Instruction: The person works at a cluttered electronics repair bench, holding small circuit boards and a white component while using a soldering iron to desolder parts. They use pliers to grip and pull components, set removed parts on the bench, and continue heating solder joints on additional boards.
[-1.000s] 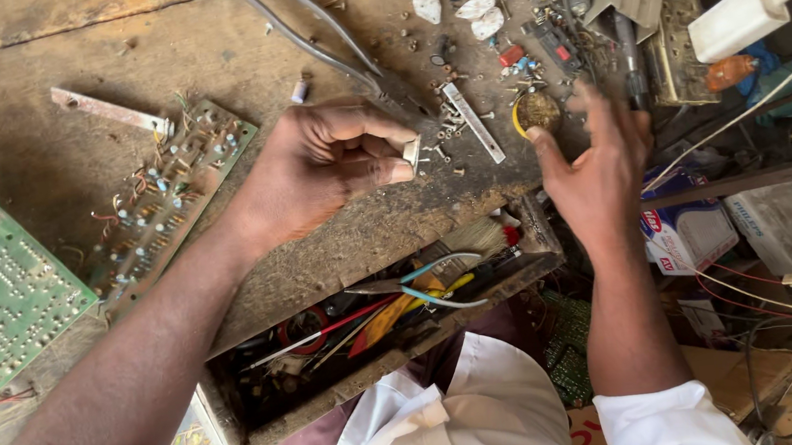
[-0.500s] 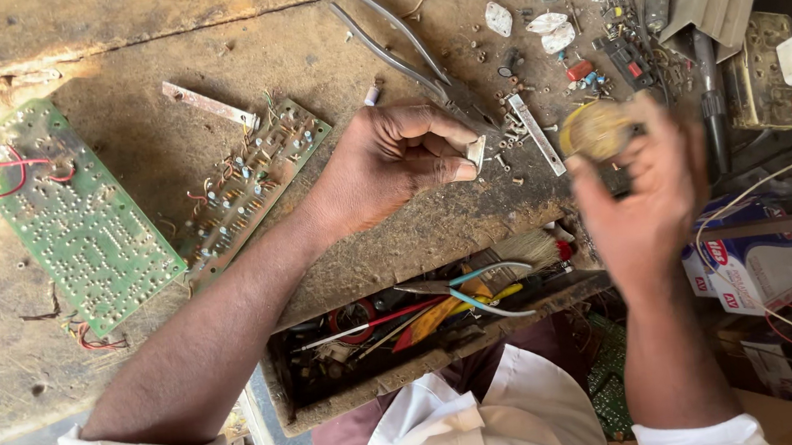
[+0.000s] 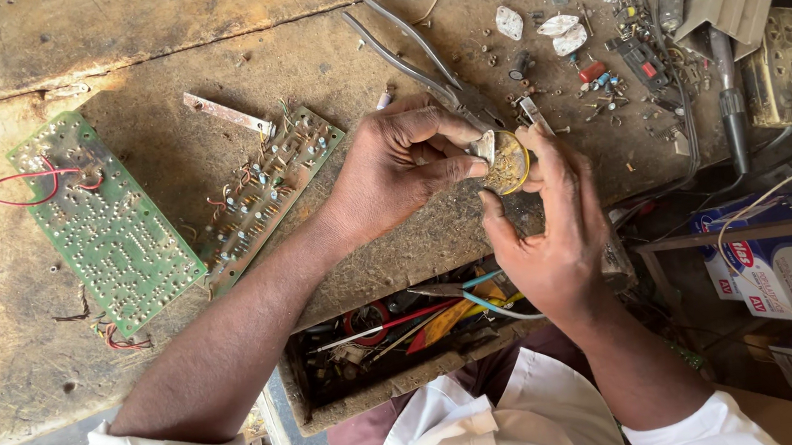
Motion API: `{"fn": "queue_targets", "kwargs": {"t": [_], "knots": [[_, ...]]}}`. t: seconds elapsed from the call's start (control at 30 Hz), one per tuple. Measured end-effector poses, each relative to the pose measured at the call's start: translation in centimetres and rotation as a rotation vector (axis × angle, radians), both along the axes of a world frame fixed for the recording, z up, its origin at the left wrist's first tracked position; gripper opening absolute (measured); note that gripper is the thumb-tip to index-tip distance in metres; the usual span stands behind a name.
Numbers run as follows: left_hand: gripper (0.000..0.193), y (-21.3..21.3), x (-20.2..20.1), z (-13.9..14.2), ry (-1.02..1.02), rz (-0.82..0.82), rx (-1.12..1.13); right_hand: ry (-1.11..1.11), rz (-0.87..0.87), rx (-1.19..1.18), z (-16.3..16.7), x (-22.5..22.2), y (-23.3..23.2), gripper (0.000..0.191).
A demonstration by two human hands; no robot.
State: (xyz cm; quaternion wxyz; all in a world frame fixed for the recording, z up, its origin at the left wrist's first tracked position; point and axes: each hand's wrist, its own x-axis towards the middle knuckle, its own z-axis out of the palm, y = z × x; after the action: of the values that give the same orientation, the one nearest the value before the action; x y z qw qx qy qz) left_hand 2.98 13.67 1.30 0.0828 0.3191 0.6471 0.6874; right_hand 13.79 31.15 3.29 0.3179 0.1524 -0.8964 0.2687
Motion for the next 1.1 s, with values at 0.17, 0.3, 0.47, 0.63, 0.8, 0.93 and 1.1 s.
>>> {"fn": "queue_targets", "kwargs": {"t": [0.17, 0.3, 0.47, 0.63, 0.8, 0.93, 1.1], "knots": [[0.025, 0.0, 0.1, -0.1, 0.044, 0.039, -0.008, 0.003, 0.019, 0.007, -0.5, -0.1, -0.3, 0.069], [0.024, 0.0, 0.2, -0.2, 0.115, 0.065, -0.025, 0.024, 0.009, 0.054, -0.7, 0.0, -0.5, 0.068], [0.023, -0.2, 0.1, -0.2, 0.143, 0.065, -0.021, 0.039, 0.005, 0.103, -1.0, -0.1, -0.6, 0.068], [0.023, -0.1, 0.1, -0.2, 0.093, 0.050, -0.021, 0.074, 0.017, 0.057, -1.4, -0.2, -0.4, 0.067], [0.025, 0.0, -0.2, -0.2, -0.039, -0.001, 0.025, 0.084, -0.041, -0.194, -2.2, -0.1, 0.5, 0.066], [0.023, -0.4, -0.6, -0.3, -0.048, -0.090, 0.108, 0.095, -0.265, -0.055, -2.0, -0.3, 4.2, 0.070], [0.024, -0.8, -0.9, -0.4, -0.037, -0.133, 0.007, -0.056, -0.535, 0.185, -2.3, -0.4, 9.0, 0.073]]}}
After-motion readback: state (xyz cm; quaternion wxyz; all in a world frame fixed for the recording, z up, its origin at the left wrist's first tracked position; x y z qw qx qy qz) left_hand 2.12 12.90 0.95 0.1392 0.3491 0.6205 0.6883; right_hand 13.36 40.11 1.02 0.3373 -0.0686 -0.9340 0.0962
